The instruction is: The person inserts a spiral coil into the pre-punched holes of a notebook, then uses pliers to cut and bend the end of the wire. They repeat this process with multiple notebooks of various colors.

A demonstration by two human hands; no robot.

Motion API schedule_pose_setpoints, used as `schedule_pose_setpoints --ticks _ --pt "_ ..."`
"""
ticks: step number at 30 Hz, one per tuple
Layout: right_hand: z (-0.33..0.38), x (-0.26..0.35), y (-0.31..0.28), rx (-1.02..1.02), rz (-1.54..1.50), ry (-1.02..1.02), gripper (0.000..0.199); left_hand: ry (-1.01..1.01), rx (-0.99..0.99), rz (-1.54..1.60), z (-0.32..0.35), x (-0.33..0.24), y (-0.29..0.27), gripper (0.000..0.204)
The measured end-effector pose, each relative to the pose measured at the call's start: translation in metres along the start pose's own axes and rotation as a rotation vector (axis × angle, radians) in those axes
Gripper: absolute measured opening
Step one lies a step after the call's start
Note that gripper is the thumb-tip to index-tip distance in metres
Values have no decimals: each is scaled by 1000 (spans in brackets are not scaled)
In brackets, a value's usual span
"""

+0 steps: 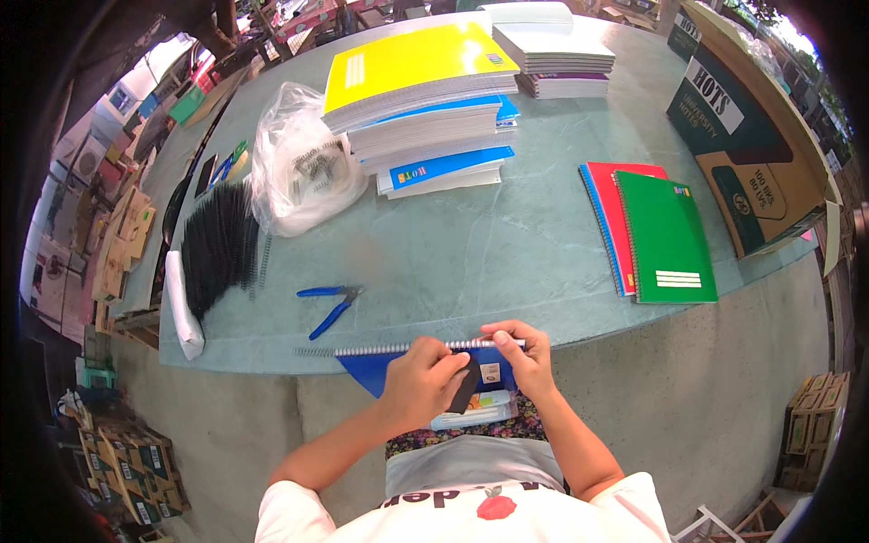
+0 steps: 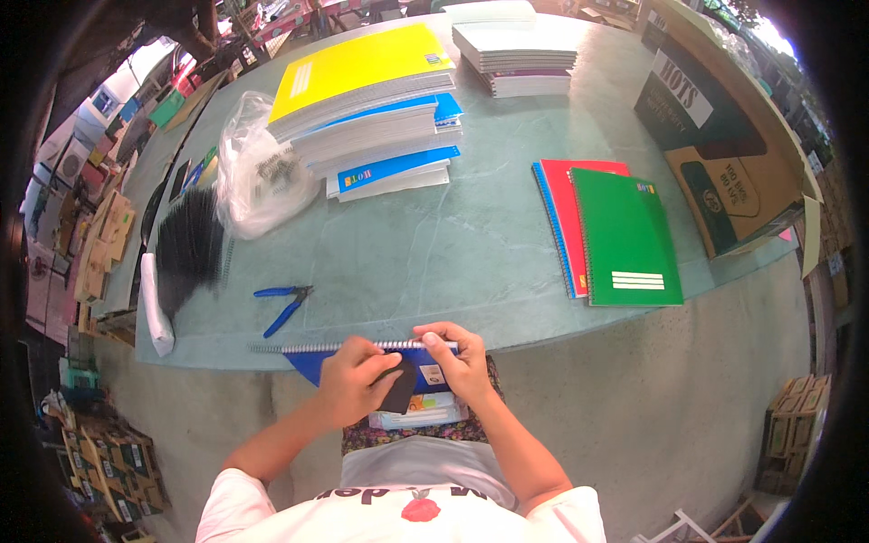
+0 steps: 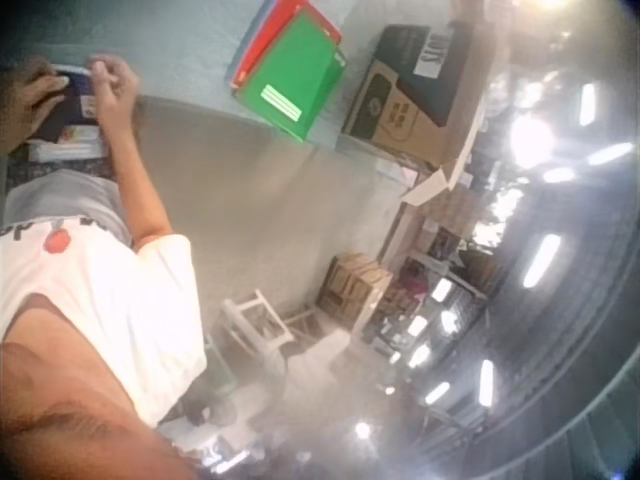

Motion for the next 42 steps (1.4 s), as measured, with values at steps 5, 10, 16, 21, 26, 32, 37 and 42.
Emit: schedule_pose_setpoints --ticks 5,10,16,21,26,32,37,42 --pt "5 -7 1 118 -203 112 54 -54 -198 -10 -20 -1 -28 22" --pt "5 -13 0 196 -168 185 53 -104 -346 -14 -35 -13 -56 21" --pt "6 -17 -1 133 -126 160 46 36 -141 56 -19 -27 -5 21" --pt "10 -25 -5 96 -190 243 51 -59 -12 142 -36 -14 2 20" --pt "11 4 9 274 114 51 37 -422 -290 233 -79 94 -39 16" --pt "12 23 4 218 -4 -104 21 -55 -35 -32 -82 60 -37 17" --pt "17 12 -4 103 -342 170 20 155 427 -254 -26 -5 22 19" --pt "20 -4 -5 112 -122 192 19 120 272 -60 -35 -4 15 20"
Point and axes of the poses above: each hand's wrist, its own z-axis away from the middle knuckle, its own y-axis out of the palm, x = y × z, the point moved 9 cm from there along -z, towards the middle knuckle, and after that the axes turned 4 degrees about -x, right-handed, at the moved point
